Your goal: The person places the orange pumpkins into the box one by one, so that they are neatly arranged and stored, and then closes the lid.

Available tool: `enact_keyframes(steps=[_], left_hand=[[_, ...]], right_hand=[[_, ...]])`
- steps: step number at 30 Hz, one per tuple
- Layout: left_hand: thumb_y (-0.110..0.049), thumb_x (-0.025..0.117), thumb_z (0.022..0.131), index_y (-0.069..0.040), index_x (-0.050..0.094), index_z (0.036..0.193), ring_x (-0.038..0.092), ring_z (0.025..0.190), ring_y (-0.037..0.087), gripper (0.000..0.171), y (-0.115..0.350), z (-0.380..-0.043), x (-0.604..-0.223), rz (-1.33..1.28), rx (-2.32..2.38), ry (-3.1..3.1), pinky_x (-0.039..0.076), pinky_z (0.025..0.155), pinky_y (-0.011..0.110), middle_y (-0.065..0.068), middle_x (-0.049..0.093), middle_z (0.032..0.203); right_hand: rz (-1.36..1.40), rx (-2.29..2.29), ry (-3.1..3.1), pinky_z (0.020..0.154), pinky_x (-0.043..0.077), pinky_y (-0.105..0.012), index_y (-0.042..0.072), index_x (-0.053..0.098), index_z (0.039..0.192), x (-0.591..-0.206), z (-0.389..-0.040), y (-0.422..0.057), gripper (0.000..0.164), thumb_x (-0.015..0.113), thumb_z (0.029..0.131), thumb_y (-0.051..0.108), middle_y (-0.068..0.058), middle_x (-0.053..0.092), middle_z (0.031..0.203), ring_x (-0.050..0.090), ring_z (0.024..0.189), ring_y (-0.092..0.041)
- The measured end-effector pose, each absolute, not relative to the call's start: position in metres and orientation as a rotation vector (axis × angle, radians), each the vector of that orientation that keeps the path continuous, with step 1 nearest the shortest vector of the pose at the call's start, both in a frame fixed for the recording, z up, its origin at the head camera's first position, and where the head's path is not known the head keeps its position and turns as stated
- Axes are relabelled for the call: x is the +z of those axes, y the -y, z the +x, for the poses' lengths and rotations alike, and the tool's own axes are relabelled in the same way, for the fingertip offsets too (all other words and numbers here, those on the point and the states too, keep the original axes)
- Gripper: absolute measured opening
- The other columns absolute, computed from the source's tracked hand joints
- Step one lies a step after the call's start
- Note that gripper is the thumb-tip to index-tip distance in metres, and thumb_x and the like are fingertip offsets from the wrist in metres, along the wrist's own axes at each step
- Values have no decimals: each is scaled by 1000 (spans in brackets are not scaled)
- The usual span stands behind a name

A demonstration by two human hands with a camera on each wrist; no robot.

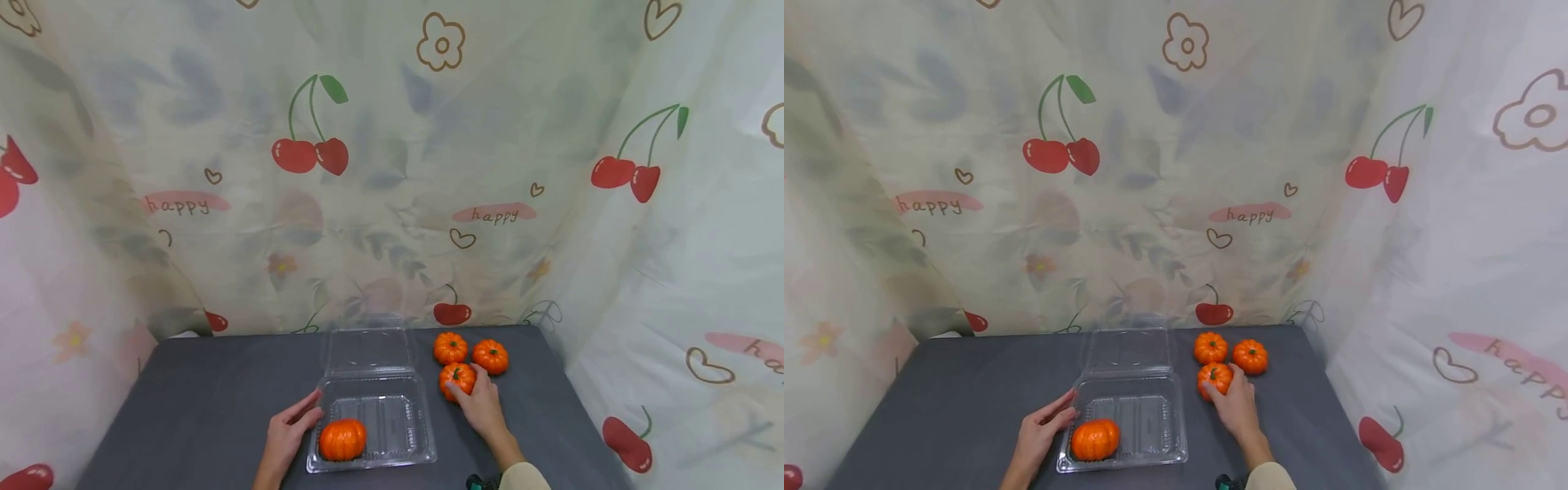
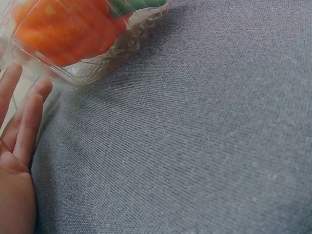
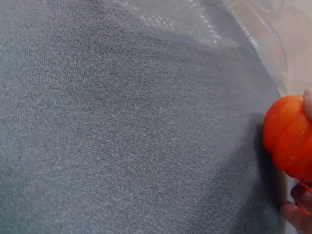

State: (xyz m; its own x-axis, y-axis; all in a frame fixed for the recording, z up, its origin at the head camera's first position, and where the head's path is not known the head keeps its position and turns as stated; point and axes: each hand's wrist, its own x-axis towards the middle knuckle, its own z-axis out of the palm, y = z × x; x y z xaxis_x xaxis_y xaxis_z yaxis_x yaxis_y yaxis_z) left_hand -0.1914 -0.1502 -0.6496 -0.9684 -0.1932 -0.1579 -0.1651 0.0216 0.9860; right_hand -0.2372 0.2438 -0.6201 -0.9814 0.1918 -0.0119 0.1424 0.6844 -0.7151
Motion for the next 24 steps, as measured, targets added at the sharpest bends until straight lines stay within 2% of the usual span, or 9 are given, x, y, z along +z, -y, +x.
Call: enact_keyframes(steps=[4, 9, 12, 17, 24], left_hand=[[-27, 82, 87, -19, 73, 129, 69, 102, -9, 44, 152, -192, -652, 405, -2133, 2246, 57, 81, 15, 3, 72, 130], [-27, 81, 88, -18, 72, 129, 68, 103, -9, 44, 153, -192, -653, 406, -2127, 2245, 57, 81, 15, 3, 72, 130], [-27, 82, 87, -18, 73, 129, 69, 102, -9, 44, 152, -192, -653, 395, -2130, 2230, 58, 81, 16, 3, 72, 130], [-25, 82, 87, -15, 73, 129, 70, 102, -7, 44, 151, -193, -653, 378, -2123, 2227, 58, 81, 16, 5, 72, 129], [-25, 82, 87, -18, 73, 129, 69, 103, -9, 43, 151, -192, -651, 394, -2135, 2234, 58, 82, 15, 4, 72, 130]], right_hand=[[-262, 1210, 2781, 105, 45, -58, 1, 39, 146, -617, -237, -242, 81, 73, 91, 49, -25, 51, 141, 54, 121, -41], [-233, 1230, 2761, 106, 46, -57, 2, 38, 148, -610, -235, -243, 81, 69, 94, 52, -24, 46, 145, 55, 121, -39], [-204, 1219, 2763, 107, 45, -58, 5, 39, 152, -606, -236, -244, 81, 66, 94, 56, -23, 45, 146, 54, 123, -39], [-162, 1184, 2777, 108, 44, -61, 17, 40, 157, -600, -237, -245, 79, 62, 95, 61, -21, 48, 140, 55, 121, -39], [-99, 1119, 2763, 103, 48, -58, 26, 46, 154, -595, -238, -241, 67, 57, 98, 60, -18, 52, 132, 58, 114, -36]])
